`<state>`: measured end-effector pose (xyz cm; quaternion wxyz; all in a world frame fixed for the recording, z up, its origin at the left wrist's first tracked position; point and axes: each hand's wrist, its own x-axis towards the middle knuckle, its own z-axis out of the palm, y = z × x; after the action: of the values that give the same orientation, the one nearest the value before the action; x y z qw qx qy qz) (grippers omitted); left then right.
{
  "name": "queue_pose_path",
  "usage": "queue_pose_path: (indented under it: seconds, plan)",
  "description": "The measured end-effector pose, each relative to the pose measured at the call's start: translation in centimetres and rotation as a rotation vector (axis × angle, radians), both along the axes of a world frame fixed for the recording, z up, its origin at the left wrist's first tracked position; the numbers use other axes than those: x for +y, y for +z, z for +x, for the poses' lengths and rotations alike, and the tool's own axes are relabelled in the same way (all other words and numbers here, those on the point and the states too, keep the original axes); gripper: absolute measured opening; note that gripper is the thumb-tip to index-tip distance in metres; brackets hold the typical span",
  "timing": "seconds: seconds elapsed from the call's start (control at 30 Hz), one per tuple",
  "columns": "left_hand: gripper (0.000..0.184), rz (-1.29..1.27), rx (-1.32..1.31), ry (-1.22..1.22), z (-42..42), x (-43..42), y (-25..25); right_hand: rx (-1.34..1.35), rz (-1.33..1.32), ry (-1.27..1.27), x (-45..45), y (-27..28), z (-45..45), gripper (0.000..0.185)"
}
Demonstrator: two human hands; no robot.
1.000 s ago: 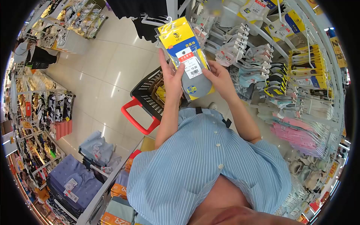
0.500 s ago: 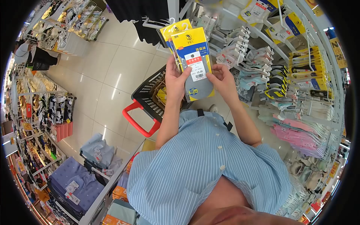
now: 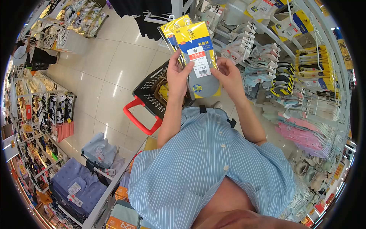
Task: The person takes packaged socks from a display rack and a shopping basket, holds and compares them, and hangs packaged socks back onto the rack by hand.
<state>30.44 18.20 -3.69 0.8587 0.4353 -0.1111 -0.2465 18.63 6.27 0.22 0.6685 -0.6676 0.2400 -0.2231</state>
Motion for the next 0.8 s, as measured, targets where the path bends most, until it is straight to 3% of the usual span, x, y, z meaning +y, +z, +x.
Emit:
queue_pose_path:
  seconds: [0.07,0.17,0.27,0.5,0.63,0.73,0.8]
  plan:
    - [0.051,0.03,0.021,0.084,0.4,0.5,0.3,-0.072,-0.103,-0.081,-0.5,-0.2,0.0,0.019]
    - [0.047,0.021,-0.035,0.221,1.7,1.1,-0.8,-0.036,0.039,-0.12,-1.8,1.0,-1.0,0.017]
    - [0.038,0.112,0.031,0.175,2.5,2.4,-1.5,-0.099,0.153,-0.104,-2.2,1.2,-1.8,0.019]
    - [0.027,0.021,0.163,-0.094,-0.5,1.2,0.9,-0.147,0.434,-0.063,-1.2,0.8,-1.0,0.025]
    - [0.027,0.282,-0.249,-0.051,-1.0,0.8,-0.1,-0.108,0.299,-0.099,-0.9,-0.4,-0.8,0.025]
    - [0.025,0.113,0.035,-0.077,-0.9,1.3,0.1,-0.094,0.235,-0.074,-2.0,-0.3,-1.1,0.026]
    - [0.028,0.13,0.074,-0.058,-0.6,2.0,-0.9,-0.11,0.187,-0.132,-3.2,0.5,-1.3,0.027]
